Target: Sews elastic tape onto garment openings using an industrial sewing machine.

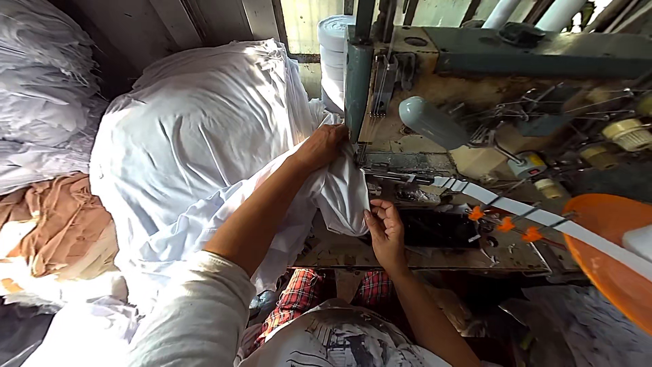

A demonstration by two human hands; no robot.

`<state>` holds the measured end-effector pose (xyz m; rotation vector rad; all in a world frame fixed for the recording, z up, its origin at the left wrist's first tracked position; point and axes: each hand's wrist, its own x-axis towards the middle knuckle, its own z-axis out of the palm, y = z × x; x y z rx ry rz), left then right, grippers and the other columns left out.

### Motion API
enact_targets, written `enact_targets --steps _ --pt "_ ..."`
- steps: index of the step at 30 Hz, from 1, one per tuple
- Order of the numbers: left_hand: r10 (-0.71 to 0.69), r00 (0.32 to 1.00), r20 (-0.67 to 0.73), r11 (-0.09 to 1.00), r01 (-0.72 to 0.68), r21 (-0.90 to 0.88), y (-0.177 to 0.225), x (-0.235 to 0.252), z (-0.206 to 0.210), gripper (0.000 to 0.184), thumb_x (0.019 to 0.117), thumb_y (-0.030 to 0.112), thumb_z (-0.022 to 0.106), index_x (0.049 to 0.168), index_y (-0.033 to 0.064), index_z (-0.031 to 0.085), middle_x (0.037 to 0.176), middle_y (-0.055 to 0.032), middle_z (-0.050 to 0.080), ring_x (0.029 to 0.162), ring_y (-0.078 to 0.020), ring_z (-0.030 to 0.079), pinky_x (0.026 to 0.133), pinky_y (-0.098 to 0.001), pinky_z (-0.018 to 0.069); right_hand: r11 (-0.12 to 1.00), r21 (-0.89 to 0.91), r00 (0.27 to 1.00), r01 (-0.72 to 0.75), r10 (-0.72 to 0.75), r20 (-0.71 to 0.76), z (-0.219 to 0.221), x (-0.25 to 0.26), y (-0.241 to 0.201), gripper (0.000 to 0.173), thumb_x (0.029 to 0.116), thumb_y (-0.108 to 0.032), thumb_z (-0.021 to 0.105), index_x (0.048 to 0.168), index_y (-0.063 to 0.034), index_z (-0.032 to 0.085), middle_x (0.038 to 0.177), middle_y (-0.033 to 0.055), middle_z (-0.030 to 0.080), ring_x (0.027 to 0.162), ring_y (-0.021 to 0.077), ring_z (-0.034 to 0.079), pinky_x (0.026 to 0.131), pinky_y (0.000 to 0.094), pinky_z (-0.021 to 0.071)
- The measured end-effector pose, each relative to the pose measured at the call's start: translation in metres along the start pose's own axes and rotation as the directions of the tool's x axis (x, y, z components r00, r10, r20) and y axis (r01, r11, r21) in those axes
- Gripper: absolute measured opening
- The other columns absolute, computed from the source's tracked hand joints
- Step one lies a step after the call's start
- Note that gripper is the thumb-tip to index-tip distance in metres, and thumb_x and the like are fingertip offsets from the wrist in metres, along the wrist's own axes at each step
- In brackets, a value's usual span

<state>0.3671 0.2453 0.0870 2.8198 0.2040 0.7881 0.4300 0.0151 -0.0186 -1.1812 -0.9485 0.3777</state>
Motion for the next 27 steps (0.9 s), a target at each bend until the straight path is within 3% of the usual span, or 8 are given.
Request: enact_targets --steps 5,8,11,15,19,21,24,27 --pt "-0.175 0.927 -0.331 0.984 0.178 -0.022 -0.02 -0.008 0.005 0.023 0.099 0.004 0.054 0.113 -0.0078 0.068 0.12 -0.0257 0.069 0.113 -0.0413 0.068 0.098 -0.0559 0.0518 0.996 0.047 0.997 -0.078 0.077 0.031 0.0 0.0 0.001 0.029 0.0971 0.004 0.054 0.124 0.0139 0.048 0.098 0.0092 0.068 0.085 0.005 0.069 0.077 0.022 0.059" --pt "-0.499 0.843 -0.203 0.86 0.45 -0.241 -0.027 -0.029 -0.008 0.048 0.1036 0.028 0.058 0.135 -0.0083 0.055 0.138 -0.0277 0.058 0.13 -0.0406 0.056 0.111 -0.0561 0.0431 0.996 -0.058 0.996 -0.065 0.068 0.056 -0.011 -0.018 -0.001 0.031 0.0991 0.002 0.051 0.127 0.0171 0.048 0.103 0.0149 0.068 0.088 0.0117 0.073 0.078 0.0272 0.0629" --pt "-0.652 0.758 0.023 0.681 0.598 -0.422 -0.034 -0.045 -0.018 0.042 0.1034 0.032 0.061 0.123 -0.0057 0.061 0.112 -0.0207 0.068 0.098 -0.0251 0.066 0.092 -0.0455 0.0516 0.939 -0.325 0.988 0.11 -0.068 0.136 -0.027 -0.037 0.003 0.025 0.0978 -0.002 0.053 0.115 0.0129 0.064 0.105 0.0177 0.072 0.095 0.0161 0.072 0.086 0.0278 0.0598" --pt "-0.542 0.838 -0.069 0.682 0.39 -0.619 -0.015 -0.061 -0.033 0.012 0.0905 -0.003 0.065 0.102 -0.0052 0.061 0.09 -0.0083 0.066 0.074 -0.0076 0.061 0.072 -0.0278 0.0532 0.679 -0.662 0.945 0.317 -0.169 0.279 -0.032 -0.056 -0.001 0.022 0.0945 -0.005 0.059 0.107 0.0029 0.075 0.112 0.0184 0.073 0.107 0.0317 0.071 0.095 0.0434 0.057" --pt "-0.125 0.983 0.133 0.688 0.182 -0.703 0.024 -0.089 -0.068 0.011 0.0855 0.011 0.066 0.096 0.0057 0.066 0.094 0.0032 0.07 0.086 -0.0024 0.065 0.078 -0.0224 0.0554 0.494 -0.813 0.943 0.309 -0.047 0.33 -0.03 -0.064 0.004 0.025 0.093 -0.002 0.065 0.116 0.0057 0.073 0.119 0.0241 0.07 0.112 0.0412 0.068 0.098 0.0527 0.0545" --pt "-0.158 0.973 0.171 0.815 0.226 -0.533 0.029 -0.09 -0.074 0.022 0.0939 0.019 0.062 0.097 -0.0008 0.07 0.087 -0.0026 0.072 0.08 -0.007 0.067 0.077 -0.0285 0.0565 0.422 -0.842 0.937 0.337 -0.061 0.345 -0.028 -0.062 0.007 0.024 0.0916 0.002 0.066 0.114 0.005 0.074 0.114 0.0222 0.071 0.106 0.0393 0.069 0.092 0.0504 0.057" --pt "-0.419 0.903 -0.096 0.87 0.37 -0.326 0.015 -0.066 -0.067 0.026 0.1033 0.015 0.057 0.106 -0.0091 0.066 0.087 -0.0184 0.07 0.076 -0.0247 0.071 0.077 -0.0447 0.0596 0.376 -0.851 0.928 0.367 -0.084 0.363 -0.026 -0.056 0.006 0.02 0.0909 0.002 0.067 0.109 0.0037 0.075 0.107 0.0203 0.072 0.1 0.0383 0.07 0.085 0.0491 0.0589" --pt "-0.412 0.911 0.001 0.887 0.402 -0.229 -0.014 -0.033 -0.054 0.039 0.0984 0.012 0.065 0.132 -0.007 0.057 0.131 -0.0266 0.062 0.119 -0.0387 0.063 0.102 -0.0539 0.05 0.338 -0.86 0.924 0.383 -0.14 0.357 -0.026 -0.051 0.01 0.022 0.0848 0.008 0.068 0.104 0.0029 0.076 0.102 0.0196 0.073 0.096 0.0374 0.071 0.082 0.048 0.0599"
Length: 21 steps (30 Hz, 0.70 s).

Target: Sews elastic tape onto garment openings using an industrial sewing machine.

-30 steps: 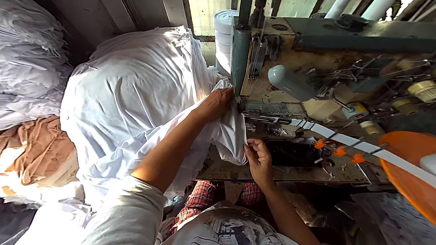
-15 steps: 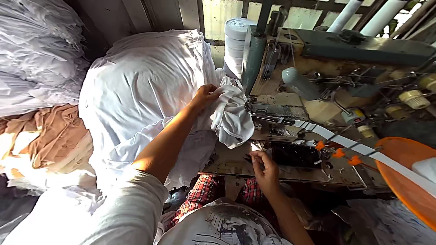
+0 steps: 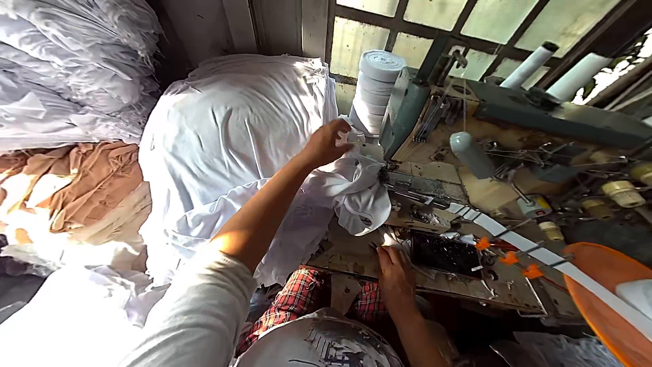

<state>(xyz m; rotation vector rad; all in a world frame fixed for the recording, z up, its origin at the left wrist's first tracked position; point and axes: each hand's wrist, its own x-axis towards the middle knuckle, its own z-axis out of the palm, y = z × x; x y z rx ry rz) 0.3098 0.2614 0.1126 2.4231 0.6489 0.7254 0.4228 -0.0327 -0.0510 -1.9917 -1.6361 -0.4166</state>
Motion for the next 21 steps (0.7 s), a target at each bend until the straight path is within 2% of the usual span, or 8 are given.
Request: enact_targets --steps 2,5,8,10,13,16,19,21 --pt "0.142 0.984 0.11 0.99 -0.14 -0.028 -0.02 0.016 0.016 0.041 0.0938 0.012 0.071 0.128 -0.0086 0.062 0.141 -0.0292 0.055 0.134 -0.0417 0.053 0.112 -0.0545 0.0415 1.0 0.01 0.999 -0.015 0.015 -0.037 0.003 0.0 0.003 0.018 0.0855 0.006 0.067 0.1 0.0018 0.077 0.098 0.0188 0.073 0.093 0.0366 0.072 0.08 0.047 0.0602" --pt "0.343 0.939 -0.017 0.938 -0.343 -0.047 -0.037 0.01 0.034 0.031 0.0988 0.023 0.059 0.103 -0.0062 0.071 0.138 -0.0256 0.059 0.13 -0.0372 0.056 0.11 -0.0505 0.0433 0.97 0.22 0.989 -0.102 0.123 -0.087 -0.003 -0.003 0.009 0.018 0.0969 -0.005 0.057 0.1 0.0063 0.072 0.09 0.0179 0.072 0.084 0.031 0.073 0.075 0.0443 0.0609" --pt "0.44 0.895 -0.069 0.897 -0.441 -0.005 -0.032 -0.005 0.029 0.041 0.0983 0.028 0.053 0.121 -0.0024 0.069 0.151 -0.0219 0.05 0.141 -0.0361 0.047 0.116 -0.0518 0.0376 0.758 0.609 0.939 -0.236 0.338 -0.057 -0.026 0.003 0.006 0.029 0.1073 -0.012 0.041 0.109 0.0115 0.058 0.079 0.0075 0.069 0.064 0.0087 0.068 0.061 0.0256 0.0596" --pt "0.463 0.885 0.04 0.871 -0.463 0.165 -0.024 -0.012 0.026 0.032 0.0906 0.018 0.06 0.115 0.0015 0.073 0.143 -0.0204 0.059 0.137 -0.0412 0.051 0.109 -0.0597 0.0415 0.657 0.725 0.933 -0.207 0.355 -0.056 -0.047 0.02 0.0 0.029 0.1095 -0.013 0.037 0.108 0.011 0.053 0.076 0.0031 0.064 0.059 0.0019 0.061 0.057 0.0192 0.0554" --pt "0.373 0.921 0.115 0.859 -0.39 0.332 -0.016 -0.015 0.021 0.02 0.0968 0.014 0.059 0.099 -0.0019 0.071 0.103 -0.0207 0.071 0.105 -0.0429 0.067 0.088 -0.0614 0.0507 0.615 0.788 0.962 -0.032 0.232 -0.142 -0.07 0.062 -0.012 0.023 0.1086 -0.012 0.041 0.106 0.0078 0.053 0.076 -0.0025 0.057 0.06 -0.0025 0.055 0.058 0.0149 0.0506" --pt "0.272 0.948 0.165 0.925 -0.305 0.225 0.004 -0.02 0.003 0.027 0.1001 0.015 0.06 0.086 -0.0063 0.067 0.079 -0.0207 0.066 0.081 -0.038 0.067 0.077 -0.0574 0.0508 0.603 0.794 0.968 0.085 0.141 -0.21 -0.08 0.105 -0.024 0.017 0.1037 -0.009 0.05 0.105 0.0069 0.058 0.076 -0.0021 0.06 0.061 -0.0026 0.055 0.057 0.0151 0.05" --pt "0.196 0.948 0.25 0.979 -0.173 -0.112 0.025 -0.037 -0.01 0.028 0.1023 0.016 0.056 0.08 0.0017 0.065 0.067 0.0008 0.058 0.062 -0.0039 0.054 0.062 -0.0242 0.0456 0.624 0.779 0.982 0.054 0.109 -0.155 -0.075 0.134 -0.036 0.019 0.1043 -0.012 0.053 0.112 0.005 0.059 0.083 0.0044 0.067 0.06 0.0024 0.057 0.055 0.0191 0.0497" --pt "0.057 0.969 0.241 0.944 0.026 -0.329 0.036 -0.05 -0.011 0.031 0.1044 0.012 0.052 0.077 0.0066 0.064 0.066 0.0068 0.056 0.06 0.0024 0.05 0.058 -0.0175 0.0402 0.658 0.753 0.993 -0.03 0.103 -0.051 -0.063 0.146 -0.04 0.02 0.1056 -0.016 0.054 0.112 0.0021 0.061 0.083 0.0056 0.066 0.059 0.007 0.057 0.055 0.0241 0.0499"
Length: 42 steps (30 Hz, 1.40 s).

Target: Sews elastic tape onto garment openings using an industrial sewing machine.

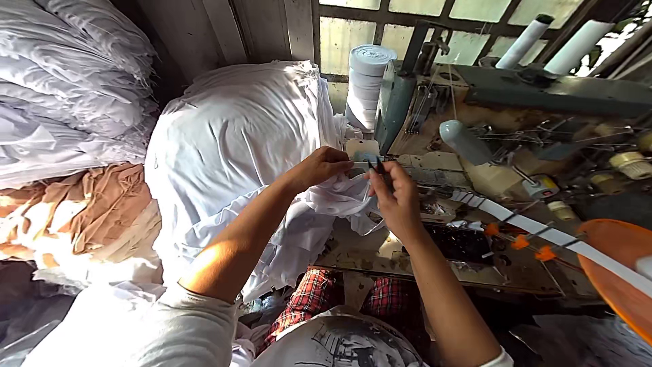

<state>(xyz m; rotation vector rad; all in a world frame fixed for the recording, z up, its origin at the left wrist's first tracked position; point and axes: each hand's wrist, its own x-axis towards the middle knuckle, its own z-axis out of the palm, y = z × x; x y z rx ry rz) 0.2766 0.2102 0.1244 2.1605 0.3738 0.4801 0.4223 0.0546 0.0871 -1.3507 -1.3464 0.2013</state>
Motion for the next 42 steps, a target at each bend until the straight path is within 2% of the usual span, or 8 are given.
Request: enact_targets --steps 8,25,28,31,35,37,39,42 --pt "-0.199 0.962 -0.185 0.859 0.08 -0.506 -0.007 -0.039 0.038 0.035 0.1096 0.016 0.042 0.082 0.0103 0.064 0.064 0.0045 0.059 0.052 0.0002 0.051 0.049 -0.0148 0.0421 0.866 -0.488 0.987 -0.108 0.151 0.049 0.021 -0.006 -0.003 0.022 0.1003 -0.013 0.062 0.109 0.0077 0.063 0.091 0.0221 0.068 0.084 0.0376 0.07 0.075 0.053 0.0568" --pt "0.114 0.953 -0.279 0.977 -0.158 -0.14 -0.024 -0.056 0.048 0.024 0.1057 0.012 0.05 0.09 0.003 0.066 0.074 0.0024 0.061 0.063 0.0002 0.053 0.059 -0.0164 0.0443 0.842 -0.538 0.998 0.044 -0.018 0.053 0.036 0.003 0.008 0.022 0.1045 -0.014 0.055 0.098 0.0062 0.063 0.074 0.0193 0.064 0.069 0.0363 0.069 0.061 0.0506 0.0548" --pt "0.045 0.822 -0.567 0.986 -0.128 -0.107 -0.038 -0.069 0.027 0.026 0.1054 0.013 0.045 0.104 -0.0019 0.067 0.094 0.0004 0.068 0.084 -0.0006 0.062 0.079 -0.0233 0.0532 0.921 -0.364 0.976 0.135 -0.187 -0.11 0.025 -0.03 0.027 0.023 0.1022 -0.015 0.06 0.106 0.0065 0.066 0.082 0.0155 0.066 0.067 0.0235 0.065 0.062 0.0392 0.0565" --pt "0.051 0.669 -0.742 0.997 0.011 0.079 -0.058 -0.099 -0.014 0.042 0.1052 0.024 0.047 0.135 -0.0056 0.052 0.138 -0.017 0.06 0.124 -0.0185 0.06 0.103 -0.0391 0.0497 0.884 -0.437 0.955 0.167 -0.256 -0.152 -0.002 -0.087 0.047 0.02 0.0991 -0.012 0.061 0.098 0.0045 0.071 0.09 0.0155 0.068 0.077 0.0186 0.067 0.068 0.0282 0.0574" --pt "-0.042 0.898 -0.439 0.846 0.265 0.462 -0.057 -0.135 -0.007 0.093 0.0799 0.045 0.082 0.149 -0.0033 0.043 0.158 -0.0256 0.038 0.142 -0.0417 0.044 0.112 -0.0596 0.041 0.782 -0.61 0.991 0.123 -0.129 0.034 -0.008 -0.141 0.077 0.016 0.0939 -0.006 0.065 0.099 -0.003 0.079 0.094 0.0158 0.072 0.087 0.0311 0.072 0.076 0.0435 0.0603" --pt "-0.057 0.935 -0.349 0.715 0.282 0.639 -0.066 -0.141 0.01 0.082 0.0744 0.037 0.088 0.14 -0.0005 0.056 0.151 -0.0259 0.047 0.129 -0.0471 0.055 0.097 -0.0663 0.0475 0.765 -0.627 0.988 0.146 -0.145 0.053 -0.005 -0.147 0.084 0.017 0.0935 -0.008 0.067 0.105 -0.0021 0.079 0.105 0.0184 0.073 0.099 0.0373 0.07 0.087 0.051 0.0568" --pt "0.024 0.944 -0.33 0.688 0.224 0.69 -0.07 -0.145 0.014 0.048 0.0755 0.011 0.083 0.118 -0.0036 0.067 0.114 -0.0265 0.067 0.097 -0.0473 0.068 0.075 -0.0666 0.0531 0.757 -0.612 0.962 0.228 -0.27 0.023 0.003 -0.143 0.079 0.025 0.0943 -0.018 0.069 0.111 -0.0006 0.077 0.109 0.0186 0.073 0.096 0.0331 0.071 0.084 0.0437 0.0575" --pt "-0.01 0.991 -0.136 0.791 0.091 0.605 -0.045 -0.149 -0.006 0.021 0.0805 0.009 0.077 0.098 0.0021 0.069 0.073 -0.0118 0.066 0.065 -0.0295 0.067 0.058 -0.0543 0.0519 0.771 -0.578 0.959 0.266 -0.27 0.081 0.021 -0.128 0.061 0.039 0.0898 -0.016 0.074 0.122 0.0056 0.069 0.117 0.0233 0.07 0.086 0.0281 0.074 0.071 0.0346 0.0611"
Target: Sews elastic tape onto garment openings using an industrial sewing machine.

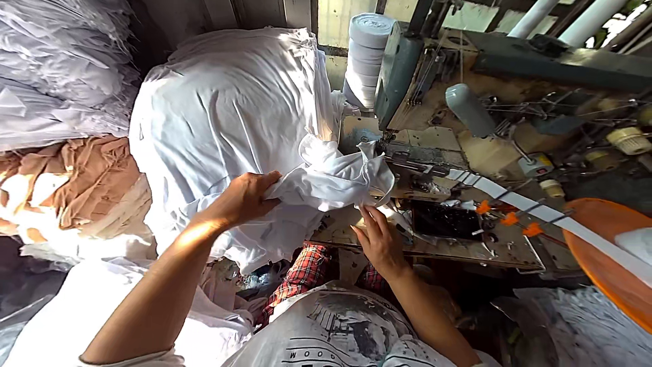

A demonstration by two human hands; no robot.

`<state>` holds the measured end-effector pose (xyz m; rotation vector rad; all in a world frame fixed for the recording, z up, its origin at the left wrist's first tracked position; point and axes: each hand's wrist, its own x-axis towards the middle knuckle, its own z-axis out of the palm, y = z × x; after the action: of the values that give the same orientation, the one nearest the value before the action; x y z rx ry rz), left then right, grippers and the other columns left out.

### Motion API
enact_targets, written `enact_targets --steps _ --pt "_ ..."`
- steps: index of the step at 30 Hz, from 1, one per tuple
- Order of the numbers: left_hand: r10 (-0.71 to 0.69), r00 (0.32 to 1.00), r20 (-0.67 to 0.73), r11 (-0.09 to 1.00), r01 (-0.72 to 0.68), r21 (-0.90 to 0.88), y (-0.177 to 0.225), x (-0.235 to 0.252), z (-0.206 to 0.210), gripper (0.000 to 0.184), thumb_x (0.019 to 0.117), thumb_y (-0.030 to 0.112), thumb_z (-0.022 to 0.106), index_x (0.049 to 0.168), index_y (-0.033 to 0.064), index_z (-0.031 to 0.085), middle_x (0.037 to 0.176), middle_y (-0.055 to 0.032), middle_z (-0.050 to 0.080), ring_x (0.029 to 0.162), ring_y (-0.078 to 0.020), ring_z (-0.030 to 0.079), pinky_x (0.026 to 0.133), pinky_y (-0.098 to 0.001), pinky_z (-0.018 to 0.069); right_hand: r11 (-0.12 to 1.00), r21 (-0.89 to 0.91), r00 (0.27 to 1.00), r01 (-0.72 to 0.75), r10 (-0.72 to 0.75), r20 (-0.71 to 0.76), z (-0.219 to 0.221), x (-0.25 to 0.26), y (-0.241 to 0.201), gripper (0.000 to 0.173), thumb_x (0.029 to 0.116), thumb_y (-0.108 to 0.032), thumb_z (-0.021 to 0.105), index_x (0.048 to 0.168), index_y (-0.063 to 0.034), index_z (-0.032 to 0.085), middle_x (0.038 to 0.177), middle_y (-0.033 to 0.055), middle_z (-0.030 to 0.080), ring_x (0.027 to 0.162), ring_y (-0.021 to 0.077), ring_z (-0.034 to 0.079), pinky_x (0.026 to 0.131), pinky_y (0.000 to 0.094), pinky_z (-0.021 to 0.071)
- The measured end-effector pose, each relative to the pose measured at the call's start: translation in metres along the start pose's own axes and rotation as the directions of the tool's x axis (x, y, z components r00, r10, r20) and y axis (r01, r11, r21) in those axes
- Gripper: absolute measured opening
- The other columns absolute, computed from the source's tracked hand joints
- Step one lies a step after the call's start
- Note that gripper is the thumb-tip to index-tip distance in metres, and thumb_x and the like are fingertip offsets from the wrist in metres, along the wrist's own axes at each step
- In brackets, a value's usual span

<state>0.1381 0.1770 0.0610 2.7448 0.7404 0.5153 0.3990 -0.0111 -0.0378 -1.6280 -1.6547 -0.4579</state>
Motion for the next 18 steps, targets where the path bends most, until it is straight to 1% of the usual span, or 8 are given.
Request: enact_targets --steps 3,5,6,7,8,10,13,18 --pt "0.191 0.976 0.104 0.952 -0.158 -0.262 0.004 0.003 -0.064 0.016 0.0769 0.024 0.073 0.089 0.0143 0.071 0.071 0.0086 0.065 0.062 -0.0001 0.061 0.057 -0.0242 0.0516 0.965 -0.009 0.909 -0.262 0.25 0.334 -0.003 0.019 -0.006 0.051 0.0884 -0.003 0.07 0.137 0.0077 0.059 0.13 0.0292 0.063 0.093 0.041 0.073 0.075 0.0521 0.06" --pt "0.153 0.988 0.018 0.931 -0.138 -0.339 -0.009 0.007 -0.109 0.012 0.0839 0.027 0.073 0.094 0.0214 0.072 0.078 0.0149 0.07 0.067 0.0078 0.063 0.061 -0.0139 0.055 0.958 0.092 0.902 -0.272 0.221 0.371 -0.012 0.021 -0.003 0.029 0.0914 -0.003 0.065 0.118 0.0068 0.07 0.114 0.0257 0.07 0.089 0.0393 0.073 0.074 0.054 0.0592" --pt "0.061 0.994 -0.087 0.976 -0.077 -0.203 -0.016 0.013 -0.127 0.014 0.0845 0.031 0.074 0.094 0.0221 0.07 0.076 0.0128 0.069 0.065 0.0044 0.063 0.058 -0.0178 0.0547 0.956 0.176 0.92 -0.236 0.161 0.358 -0.017 0.018 -0.002 0.02 0.0909 -0.002 0.063 0.106 0.0062 0.073 0.103 0.0226 0.072 0.085 0.0352 0.073 0.072 0.0506 0.0598" --pt "-0.045 0.982 -0.184 0.999 0.05 0.02 -0.02 0.024 -0.14 0.023 0.0848 0.033 0.075 0.098 0.0149 0.068 0.079 0.0001 0.067 0.067 -0.0112 0.064 0.059 -0.0345 0.0543 0.946 0.258 0.936 -0.195 0.101 0.337 -0.023 0.014 -0.002 0.016 0.0897 -0.002 0.063 0.098 0.0049 0.075 0.097 0.0196 0.073 0.082 0.0308 0.073 0.071 0.0462 0.0602" --pt "-0.144 0.961 -0.238 0.973 0.182 0.143 -0.018 0.038 -0.147 0.038 0.0892 0.026 0.078 0.113 -0.0003 0.066 0.098 -0.0244 0.068 0.087 -0.0409 0.066 0.075 -0.0638 0.0515 0.934 0.322 0.948 -0.155 0.049 0.315 -0.029 0.012 -0.003 0.014 0.0901 -0.004 0.063 0.093 0.0033 0.075 0.093 0.0169 0.072 0.079 0.0263 0.072 0.069 0.041 0.0602" --pt "-0.143 0.941 -0.308 0.94 0.227 0.256 -0.005 0.059 -0.133 0.051 0.0918 0.017 0.075 0.132 -0.009 0.058 0.134 -0.0389 0.054 0.125 -0.0616 0.048 0.101 -0.0804 0.0323 0.881 0.453 0.963 -0.136 0.009 0.271 -0.039 0.009 -0.003 0.019 0.0948 -0.014 0.067 0.087 0.0018 0.074 0.093 0.014 0.071 0.078 0.0158 0.069 0.07 0.0275 0.0581" --pt "0.195 0.959 -0.207 0.979 -0.178 0.096 0.051 0.064 -0.071 0.038 0.0916 0.014 0.07 0.125 -0.004 0.065 0.133 -0.0237 0.063 0.127 -0.0405 0.059 0.107 -0.0586 0.0456 0.736 0.658 0.969 -0.16 -0.012 0.249 -0.052 0.01 0.002 0.026 0.0958 -0.018 0.07 0.089 0.0067 0.072 0.103 0.0174 0.069 0.079 0.0041 0.064 0.066 0.0142 0.0531" --pt "0.609 0.783 0.129 0.787 -0.617 0.028 0.08 0.078 0.027 0.024 0.0921 0.011 0.06 0.112 0.0038 0.073 0.114 -0.0128 0.071 0.116 -0.0311 0.065 0.104 -0.0498 0.0478 0.689 0.703 0.949 -0.176 -0.072 0.308 -0.065 0.016 0.01 0.03 0.0954 -0.022 0.071 0.087 0.0072 0.07 0.101 0.0157 0.067 0.077 0.0007 0.06 0.063 0.0115 0.0494"
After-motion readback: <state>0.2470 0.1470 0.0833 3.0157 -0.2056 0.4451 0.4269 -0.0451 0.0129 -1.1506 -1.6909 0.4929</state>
